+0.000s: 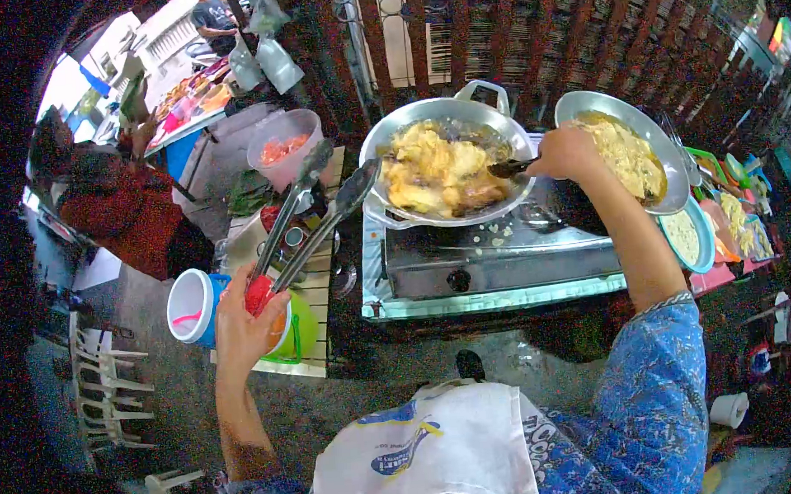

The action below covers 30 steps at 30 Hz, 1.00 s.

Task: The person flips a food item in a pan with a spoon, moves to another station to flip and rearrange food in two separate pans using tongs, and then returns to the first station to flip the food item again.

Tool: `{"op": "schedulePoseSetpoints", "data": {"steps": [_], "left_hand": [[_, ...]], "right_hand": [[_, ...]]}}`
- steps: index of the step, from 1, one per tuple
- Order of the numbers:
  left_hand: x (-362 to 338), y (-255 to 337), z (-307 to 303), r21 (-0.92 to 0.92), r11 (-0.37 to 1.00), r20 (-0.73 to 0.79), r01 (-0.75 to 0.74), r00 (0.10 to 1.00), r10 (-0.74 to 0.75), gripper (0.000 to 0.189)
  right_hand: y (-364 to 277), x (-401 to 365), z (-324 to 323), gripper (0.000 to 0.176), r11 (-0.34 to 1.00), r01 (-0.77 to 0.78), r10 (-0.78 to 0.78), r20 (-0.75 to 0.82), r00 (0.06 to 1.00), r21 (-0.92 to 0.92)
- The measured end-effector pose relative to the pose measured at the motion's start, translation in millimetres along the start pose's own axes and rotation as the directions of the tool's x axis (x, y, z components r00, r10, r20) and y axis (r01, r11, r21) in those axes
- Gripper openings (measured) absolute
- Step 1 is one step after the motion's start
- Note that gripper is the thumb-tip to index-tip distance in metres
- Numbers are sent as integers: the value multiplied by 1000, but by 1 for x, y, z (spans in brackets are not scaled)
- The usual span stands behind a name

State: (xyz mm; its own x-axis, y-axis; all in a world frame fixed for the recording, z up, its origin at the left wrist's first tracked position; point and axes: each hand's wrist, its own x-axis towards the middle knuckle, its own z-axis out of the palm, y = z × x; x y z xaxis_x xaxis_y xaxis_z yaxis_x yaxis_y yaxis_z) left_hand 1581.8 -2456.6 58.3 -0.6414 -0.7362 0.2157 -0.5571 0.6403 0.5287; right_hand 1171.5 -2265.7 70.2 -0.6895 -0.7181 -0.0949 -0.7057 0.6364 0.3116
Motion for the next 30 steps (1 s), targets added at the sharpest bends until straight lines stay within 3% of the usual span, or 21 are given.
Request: {"op": "schedulePoseSetpoints", "data": {"steps": [2, 4, 12, 15, 17, 20, 22, 25, 28, 30], "left_hand": [[2, -1, 0, 4, 1000, 14, 2, 1000, -2, 60], [4, -4, 1, -79, 997, 47, -8, 999, 11, 57], [1, -3, 2, -45, 998, 20, -49, 999, 50, 58], [-2, -5, 2, -78, 996, -21, -53, 998, 52, 55], [-4, -4, 2, -103, 994, -38, -40, 999, 37, 54], [-6, 6, 4, -144, 988, 21, 63, 998, -61, 56], [-9, 17, 10, 54, 996, -103, -64, 992, 69, 55], [-7, 38, 21, 138, 990, -70, -12, 997, 22, 56], [-5, 56, 33, 98, 993, -28, 58, 998, -55, 57], [-5, 59, 41, 71, 994, -28, 80, 997, -78, 56]], "right_hand": [[-6, -10, 3, 53, 1000, -14, 13, 60, 998, 21], [-11, -19, 10, 56, 999, 16, -16, 9, 1000, 29], [-33, -59, -23, 57, 996, 14, -26, 123, 992, 91], [-16, -60, -25, 50, 988, 73, -72, -17, 997, 135], [9, -45, -7, 50, 983, 184, -170, -297, 940, 20], [30, -26, 13, 49, 961, 274, -268, -372, 888, -38], [34, -9, 30, 55, 947, 310, -319, -362, 876, -82], [31, 10, 48, 57, 892, 405, -453, -408, 793, -203], [26, 29, 67, 57, 832, 523, -542, -474, 694, -185], [25, 24, 59, 53, 822, 544, -552, -475, 686, -169]]}}
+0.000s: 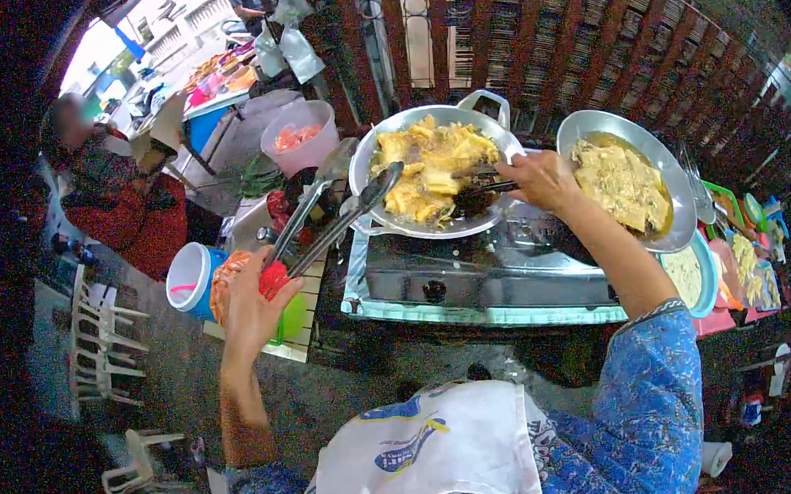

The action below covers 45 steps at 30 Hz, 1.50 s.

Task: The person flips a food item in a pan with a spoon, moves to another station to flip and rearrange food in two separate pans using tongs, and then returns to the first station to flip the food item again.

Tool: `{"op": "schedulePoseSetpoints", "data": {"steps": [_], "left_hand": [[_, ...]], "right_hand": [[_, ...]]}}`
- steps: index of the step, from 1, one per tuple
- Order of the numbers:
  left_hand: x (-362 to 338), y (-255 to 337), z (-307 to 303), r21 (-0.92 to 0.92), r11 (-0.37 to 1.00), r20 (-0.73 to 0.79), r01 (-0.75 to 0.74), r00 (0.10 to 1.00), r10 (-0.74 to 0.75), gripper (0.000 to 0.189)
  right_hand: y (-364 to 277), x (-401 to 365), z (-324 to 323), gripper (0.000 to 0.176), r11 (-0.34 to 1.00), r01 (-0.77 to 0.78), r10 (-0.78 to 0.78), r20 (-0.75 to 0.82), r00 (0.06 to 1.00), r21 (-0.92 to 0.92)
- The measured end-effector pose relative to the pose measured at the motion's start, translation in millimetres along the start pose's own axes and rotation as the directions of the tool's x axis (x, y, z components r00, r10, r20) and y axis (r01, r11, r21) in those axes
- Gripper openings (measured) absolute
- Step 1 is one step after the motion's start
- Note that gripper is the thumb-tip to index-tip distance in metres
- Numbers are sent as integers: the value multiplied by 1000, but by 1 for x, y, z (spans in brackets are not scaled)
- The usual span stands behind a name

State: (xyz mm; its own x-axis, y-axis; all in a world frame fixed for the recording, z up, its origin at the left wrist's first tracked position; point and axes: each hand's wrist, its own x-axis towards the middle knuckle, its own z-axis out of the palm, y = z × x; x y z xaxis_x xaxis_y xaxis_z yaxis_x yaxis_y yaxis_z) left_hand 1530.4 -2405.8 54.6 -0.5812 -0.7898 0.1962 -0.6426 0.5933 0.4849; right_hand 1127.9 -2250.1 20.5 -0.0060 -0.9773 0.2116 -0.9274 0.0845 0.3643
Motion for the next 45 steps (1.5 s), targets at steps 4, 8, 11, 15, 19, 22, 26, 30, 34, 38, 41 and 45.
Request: {"op": "schedulePoseSetpoints", "data": {"steps": [4, 8, 11, 15, 19, 22, 26, 30, 34, 38, 41, 45], "left_hand": [[-2, 6, 3, -45, 999, -40, -1, 999, 0, 55], [-1, 7, 0, -79, 996, -22, 27, 999, -29, 55], [1, 15, -4, -52, 998, -8, 43, 999, -43, 55], [7, 6, 2, -85, 996, -5, -8, 1000, 8, 55], [10, 5, 5, -48, 998, 2, -36, 999, 36, 60], [13, 13, 4, -43, 998, 42, -41, 998, 43, 62], [16, 15, 10, -1, 997, 41, -75, 996, 75, 62], [17, 16, 7, -10, 997, 55, -71, 996, 72, 62], [17, 18, 1, 19, 1000, 93, 2, 996, -3, 62], [16, 18, 7, 91, 996, 38, -26, 999, 23, 60], [19, 38, 11, 140, 988, 66, -58, 997, 49, 59], [32, 55, 30, 185, 976, 106, -111, 990, 92, 61]], "right_hand": [[2, -8, -20, 41, 967, -138, 140, 4, 990, 213], [19, -16, -39, 41, 747, -510, 313, 452, 836, 427], [30, -23, -47, 42, 476, -684, 274, 646, 713, 553], [35, -25, -54, 47, 341, -842, 221, 835, 504, 418], [51, -24, -77, 49, 772, -554, 273, 623, 733, 313], [45, -18, -65, 49, 805, -536, 374, 485, 791, 254], [13, -7, -31, 47, 829, -502, 334, 503, 798, 247], [-10, -5, -32, 48, 855, -484, 324, 538, 778, 184], [2, -8, -59, 49, 907, -409, 344, 383, 858, 103], [37, -12, -42, 61, 974, -214, 224, 177, 958, -74], [41, -2, -23, 67, 983, -158, 173, 170, 970, -98], [50, 3, 9, 63, 995, -70, 79, 132, 988, -69]]}}
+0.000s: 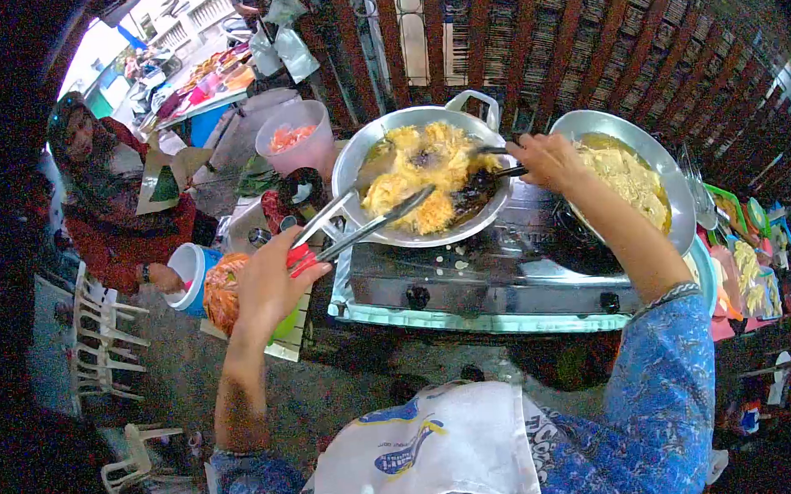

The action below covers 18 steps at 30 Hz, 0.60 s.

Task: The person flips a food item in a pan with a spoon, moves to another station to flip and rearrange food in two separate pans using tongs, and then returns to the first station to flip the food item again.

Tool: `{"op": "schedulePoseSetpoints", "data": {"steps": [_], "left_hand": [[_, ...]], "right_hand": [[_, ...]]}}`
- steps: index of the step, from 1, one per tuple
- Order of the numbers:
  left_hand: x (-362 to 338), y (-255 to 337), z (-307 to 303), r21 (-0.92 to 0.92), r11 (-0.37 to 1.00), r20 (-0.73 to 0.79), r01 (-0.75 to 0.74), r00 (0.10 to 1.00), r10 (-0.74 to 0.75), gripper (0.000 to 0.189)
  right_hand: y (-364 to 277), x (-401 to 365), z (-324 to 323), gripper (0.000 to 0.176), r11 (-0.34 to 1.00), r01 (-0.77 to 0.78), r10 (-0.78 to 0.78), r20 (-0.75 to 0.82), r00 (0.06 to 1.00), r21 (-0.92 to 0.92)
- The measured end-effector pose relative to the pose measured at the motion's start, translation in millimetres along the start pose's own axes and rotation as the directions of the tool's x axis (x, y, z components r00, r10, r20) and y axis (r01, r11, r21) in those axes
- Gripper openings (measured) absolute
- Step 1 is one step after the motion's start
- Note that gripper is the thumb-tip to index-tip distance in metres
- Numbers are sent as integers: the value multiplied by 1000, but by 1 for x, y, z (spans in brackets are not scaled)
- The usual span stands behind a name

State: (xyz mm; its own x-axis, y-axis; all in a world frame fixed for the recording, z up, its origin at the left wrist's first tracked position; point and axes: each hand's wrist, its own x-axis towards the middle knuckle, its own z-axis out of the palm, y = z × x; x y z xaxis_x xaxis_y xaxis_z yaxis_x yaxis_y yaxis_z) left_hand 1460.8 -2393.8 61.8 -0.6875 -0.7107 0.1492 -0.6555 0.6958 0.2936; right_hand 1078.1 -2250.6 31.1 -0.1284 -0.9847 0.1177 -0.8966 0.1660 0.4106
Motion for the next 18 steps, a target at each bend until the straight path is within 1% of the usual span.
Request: {"op": "schedulePoseSetpoints", "data": {"steps": [1, 2, 3, 4, 5, 6, 7, 9, 10, 11, 12, 13, 15, 16, 18], "left_hand": [[4, 3, 4, 4, 1000, -3, 2, 1000, -1, 61], [8, 8, 8, 37, 999, -12, -19, 1000, 20, 61], [11, 13, 11, 69, 997, -19, -40, 999, 41, 60], [15, 19, 12, 71, 997, -18, -38, 999, 39, 60], [19, 26, 14, 104, 994, 20, -24, 1000, 22, 60], [22, 31, 15, 137, 991, 57, -13, 998, 5, 60], [24, 34, 20, 139, 990, 57, -13, 998, 5, 60], [28, 39, 32, 222, 968, -39, -113, 991, 125, 54], [31, 43, 36, 223, 968, -40, -112, 991, 124, 54], [35, 50, 39, 272, 955, -17, -120, 991, 129, 52], [38, 56, 42, 320, 939, 5, -129, 991, 134, 49], [40, 59, 47, 321, 938, 3, -128, 991, 134, 49], [45, 63, 59, 403, 892, -70, -203, 965, 251, 41], [49, 63, 64, 404, 892, -72, -202, 965, 251, 41], [54, 65, 67, 486, 855, -119, -183, 955, 272, 35]], "right_hand": [[1, 1, 2, 61, 999, 20, -20, 15, 1000, 38], [1, 0, 0, 54, 997, 21, -19, -28, 999, 75], [1, -1, -3, 54, 997, 22, -20, -30, 999, 78], [0, -1, -7, 53, 995, -12, 10, 17, 1000, 99], [0, -2, -12, 52, 992, -48, 41, 66, 997, 119], [1, -3, -15, 52, 991, -49, 41, 66, 997, 122], [2, -4, -19, 50, 990, -56, 48, 57, 997, 130], [5, -5, -22, 48, 989, -61, 55, 46, 997, 137], [5, -5, -23, 46, 989, -54, 51, 31, 998, 135], [5, -5, -25, 44, 990, -48, 46, 16, 999, 133], [4, -5, -27, 44, 990, -48, 46, 14, 999, 133], [2, -6, -31, 42, 990, -54, 50, 32, 998, 129], [-1, -5, -35, 40, 991, -60, 54, 47, 997, 122], [-3, -4, -36, 40, 989, -69, 62, 54, 997, 131], [-2, -4, -36, 40, 987, -76, 68, 60, 996, 139]]}}
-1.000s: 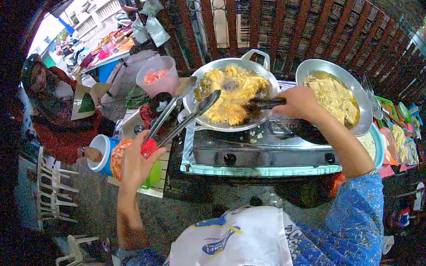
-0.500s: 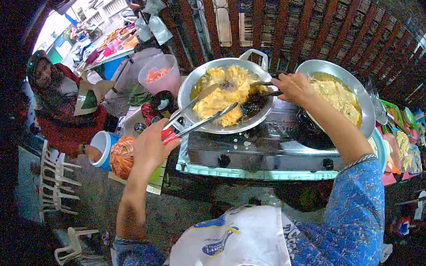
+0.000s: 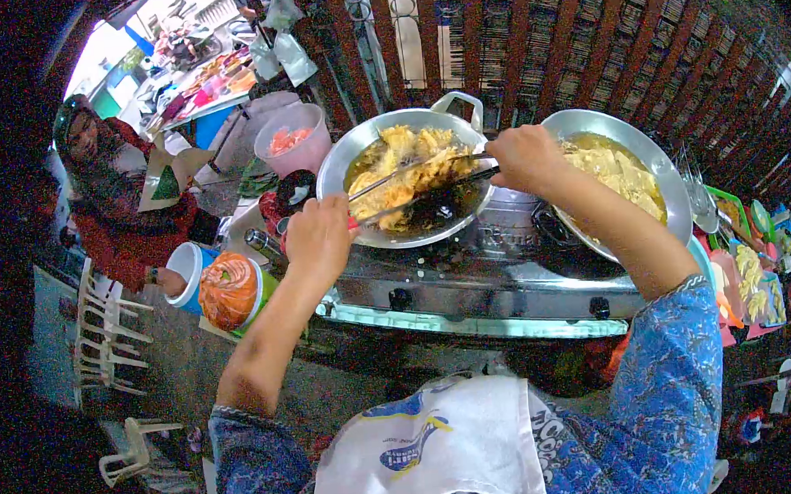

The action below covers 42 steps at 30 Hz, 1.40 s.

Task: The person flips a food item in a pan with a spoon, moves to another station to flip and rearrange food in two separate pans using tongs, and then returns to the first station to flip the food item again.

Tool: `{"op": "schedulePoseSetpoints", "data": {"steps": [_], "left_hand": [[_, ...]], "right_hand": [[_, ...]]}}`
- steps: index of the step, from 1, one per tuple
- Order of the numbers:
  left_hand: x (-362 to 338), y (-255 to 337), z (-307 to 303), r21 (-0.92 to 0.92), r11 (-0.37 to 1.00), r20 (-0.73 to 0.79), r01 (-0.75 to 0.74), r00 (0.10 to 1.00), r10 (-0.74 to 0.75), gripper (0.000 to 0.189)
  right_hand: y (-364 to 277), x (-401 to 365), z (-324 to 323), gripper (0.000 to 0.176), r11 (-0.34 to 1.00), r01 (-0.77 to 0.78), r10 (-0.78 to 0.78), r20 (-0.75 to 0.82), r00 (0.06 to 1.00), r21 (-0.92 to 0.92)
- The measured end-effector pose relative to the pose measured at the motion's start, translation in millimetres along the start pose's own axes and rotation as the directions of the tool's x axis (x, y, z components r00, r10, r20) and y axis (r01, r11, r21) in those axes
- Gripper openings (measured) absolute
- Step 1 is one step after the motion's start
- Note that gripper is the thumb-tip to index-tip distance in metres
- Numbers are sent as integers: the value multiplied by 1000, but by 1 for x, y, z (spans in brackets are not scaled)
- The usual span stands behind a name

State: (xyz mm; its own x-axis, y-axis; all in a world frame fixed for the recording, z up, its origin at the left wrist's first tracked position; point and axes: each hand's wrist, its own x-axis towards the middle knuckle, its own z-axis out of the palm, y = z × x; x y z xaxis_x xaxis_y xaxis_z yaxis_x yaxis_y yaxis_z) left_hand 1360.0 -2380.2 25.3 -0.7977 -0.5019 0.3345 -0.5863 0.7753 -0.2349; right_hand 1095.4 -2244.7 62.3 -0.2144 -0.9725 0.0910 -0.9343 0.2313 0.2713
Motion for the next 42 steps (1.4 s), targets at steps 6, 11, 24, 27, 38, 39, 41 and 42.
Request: {"op": "schedulePoseSetpoints", "data": {"steps": [6, 11, 24, 27, 38, 39, 41, 42], "left_hand": [[8, -7, -3, -6, 1000, 79, 24, 997, -23, 46], [11, -14, -3, -50, 998, 83, 30, 996, -26, 43], [18, -38, -10, -158, 986, 147, 50, 989, -26, 36], [20, -41, -8, -154, 987, 179, 51, 984, -23, 36], [19, -51, -4, -188, 982, 171, 27, 985, 5, 34], [19, -51, -4, -182, 983, 179, 31, 984, 2, 34], [17, -50, -8, -195, 980, 170, 33, 985, 0, 34], [16, -50, -9, -207, 978, 162, 36, 987, -2, 34]], "right_hand": [[18, -4, 1, 45, 993, 106, -108, -54, 993, -53], [17, -6, 14, 49, 991, 115, -119, -62, 991, -74], [29, -15, 33, 41, 963, 258, -268, -204, 942, -76], [31, -15, 33, 42, 962, 263, -271, -183, 945, -70], [48, -20, 33, 46, 932, 349, -361, -182, 914, -96], [49, -21, 31, 46, 932, 348, -361, -182, 915, -97], [51, -24, 24, 46, 938, 322, -338, -131, 932, -127], [54, -25, 25, 46, 938, 322, -338, -130, 932, -127]]}}
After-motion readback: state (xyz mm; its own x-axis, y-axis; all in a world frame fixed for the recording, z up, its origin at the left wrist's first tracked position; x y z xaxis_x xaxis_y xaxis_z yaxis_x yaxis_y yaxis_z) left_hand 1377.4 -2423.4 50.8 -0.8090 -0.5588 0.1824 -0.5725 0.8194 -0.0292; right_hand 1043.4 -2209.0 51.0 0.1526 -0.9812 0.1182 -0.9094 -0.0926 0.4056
